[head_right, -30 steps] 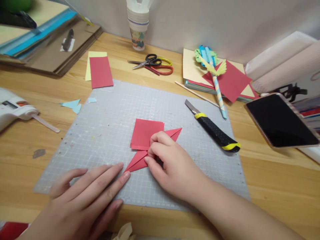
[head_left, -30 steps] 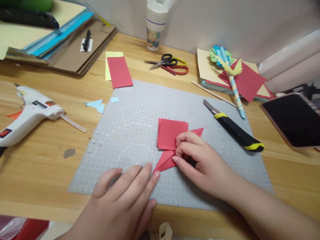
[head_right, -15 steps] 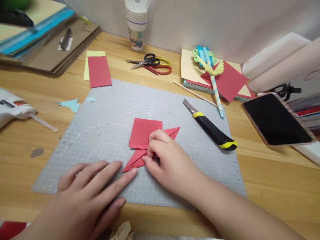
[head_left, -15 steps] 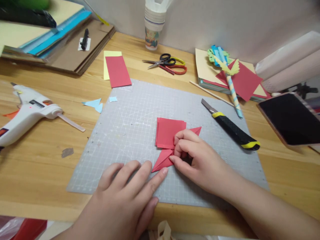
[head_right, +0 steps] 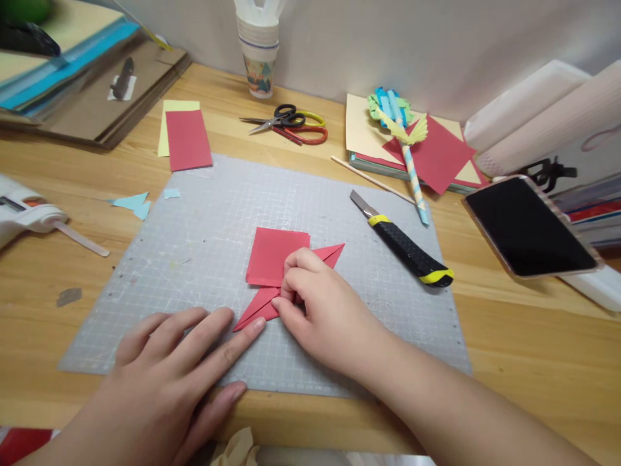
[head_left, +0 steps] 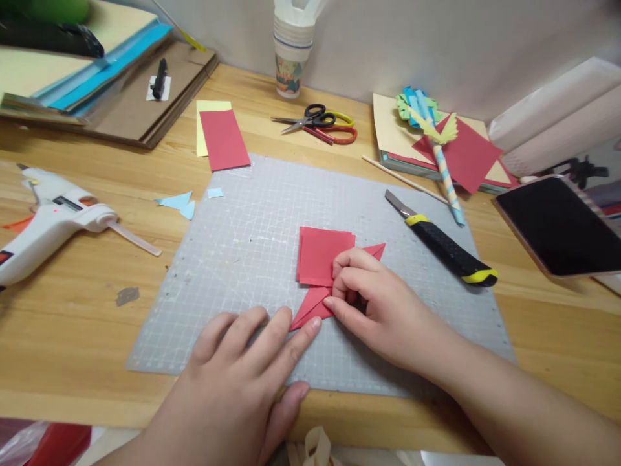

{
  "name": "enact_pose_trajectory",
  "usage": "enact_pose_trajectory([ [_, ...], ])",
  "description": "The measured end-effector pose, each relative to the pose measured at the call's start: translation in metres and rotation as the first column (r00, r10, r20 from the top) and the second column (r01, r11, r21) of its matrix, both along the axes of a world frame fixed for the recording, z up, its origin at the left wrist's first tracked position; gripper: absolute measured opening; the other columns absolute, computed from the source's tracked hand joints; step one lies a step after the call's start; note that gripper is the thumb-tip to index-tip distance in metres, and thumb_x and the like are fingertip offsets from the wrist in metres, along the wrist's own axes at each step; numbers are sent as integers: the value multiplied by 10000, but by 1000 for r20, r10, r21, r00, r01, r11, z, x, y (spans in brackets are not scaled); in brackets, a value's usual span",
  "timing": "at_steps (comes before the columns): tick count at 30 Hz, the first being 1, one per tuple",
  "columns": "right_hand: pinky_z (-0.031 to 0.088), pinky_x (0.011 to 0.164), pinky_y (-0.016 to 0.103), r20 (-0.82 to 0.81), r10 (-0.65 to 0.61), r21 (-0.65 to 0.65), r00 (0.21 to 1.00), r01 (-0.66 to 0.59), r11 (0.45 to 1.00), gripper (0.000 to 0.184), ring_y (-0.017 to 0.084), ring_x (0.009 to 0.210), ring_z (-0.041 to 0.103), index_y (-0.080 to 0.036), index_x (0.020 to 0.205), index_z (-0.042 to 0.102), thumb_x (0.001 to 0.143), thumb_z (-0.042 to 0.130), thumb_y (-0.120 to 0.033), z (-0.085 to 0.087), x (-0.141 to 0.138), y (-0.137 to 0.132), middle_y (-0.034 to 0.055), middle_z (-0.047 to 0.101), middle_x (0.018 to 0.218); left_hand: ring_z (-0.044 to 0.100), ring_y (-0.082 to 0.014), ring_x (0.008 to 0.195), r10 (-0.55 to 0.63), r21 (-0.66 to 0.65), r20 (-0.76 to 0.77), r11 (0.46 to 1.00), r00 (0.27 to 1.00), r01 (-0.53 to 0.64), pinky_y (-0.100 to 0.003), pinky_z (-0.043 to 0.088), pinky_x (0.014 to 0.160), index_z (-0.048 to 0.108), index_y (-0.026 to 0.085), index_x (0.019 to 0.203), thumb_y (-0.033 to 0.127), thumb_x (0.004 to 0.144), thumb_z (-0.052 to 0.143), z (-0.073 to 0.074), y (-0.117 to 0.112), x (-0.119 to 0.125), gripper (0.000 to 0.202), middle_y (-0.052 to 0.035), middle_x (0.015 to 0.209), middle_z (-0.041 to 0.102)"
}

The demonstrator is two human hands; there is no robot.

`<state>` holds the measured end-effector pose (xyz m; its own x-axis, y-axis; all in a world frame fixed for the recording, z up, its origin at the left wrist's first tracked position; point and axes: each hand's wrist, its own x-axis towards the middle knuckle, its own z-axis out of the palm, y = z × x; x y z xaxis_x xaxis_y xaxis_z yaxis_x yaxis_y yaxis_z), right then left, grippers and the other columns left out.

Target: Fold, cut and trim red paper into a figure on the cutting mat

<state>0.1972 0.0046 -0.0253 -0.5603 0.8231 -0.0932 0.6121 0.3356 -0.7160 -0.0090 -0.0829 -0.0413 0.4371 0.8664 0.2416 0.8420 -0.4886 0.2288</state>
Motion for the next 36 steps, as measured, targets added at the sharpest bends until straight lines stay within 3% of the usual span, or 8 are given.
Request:
enact_pose_trajectory([
  [7, 458, 661, 288, -7, -4, 2, 1000, 4, 1000, 194, 136, 755, 526, -193, 722, 485, 848, 552, -61, 0, 0, 1, 32, 516, 930, 562, -240, 981, -33, 64, -45, 997, 998, 36, -396, 316, 886, 666, 282, 1208, 403, 931, 475, 1, 1, 2, 358, -10, 1113, 716],
  [20, 470, 682, 301, -6, 5, -4, 1000, -5, 1000, 195, 144, 775, 540, -200, 730, 483, 857, 553, -70, -2, 2, 0, 36, 523, 950, 568, -239, 1030, 17, 8, -35, 1000, 999, -17, -395, 330, 920, 640, 315, 1243, 439, 941, 453, -2, -2, 3, 376, -2, 1167, 699],
  [28, 462, 666, 289, 2, 12, 8, 1000, -12, 1000, 190, 139, 765, 531, -198, 731, 483, 852, 549, -67, -1, 0, 0, 35, 522, 938, 629, -190, 1018, -4, 109, -3, 994, 1000, 4, -383, 353, 867, 671, 222, 1178, 343, 986, 423, -4, -5, -1, 336, 18, 1196, 710],
  [36, 462, 661, 290, -1, 15, -5, 1000, -15, 1000, 192, 134, 757, 524, -198, 740, 484, 852, 548, -57, -1, 0, 1, 33, 514, 946, 637, -163, 1045, -39, 160, -4, 986, 999, 39, -364, 373, 843, 637, 214, 1204, 278, 1003, 400, -7, -9, -9, 317, 14, 1242, 682],
])
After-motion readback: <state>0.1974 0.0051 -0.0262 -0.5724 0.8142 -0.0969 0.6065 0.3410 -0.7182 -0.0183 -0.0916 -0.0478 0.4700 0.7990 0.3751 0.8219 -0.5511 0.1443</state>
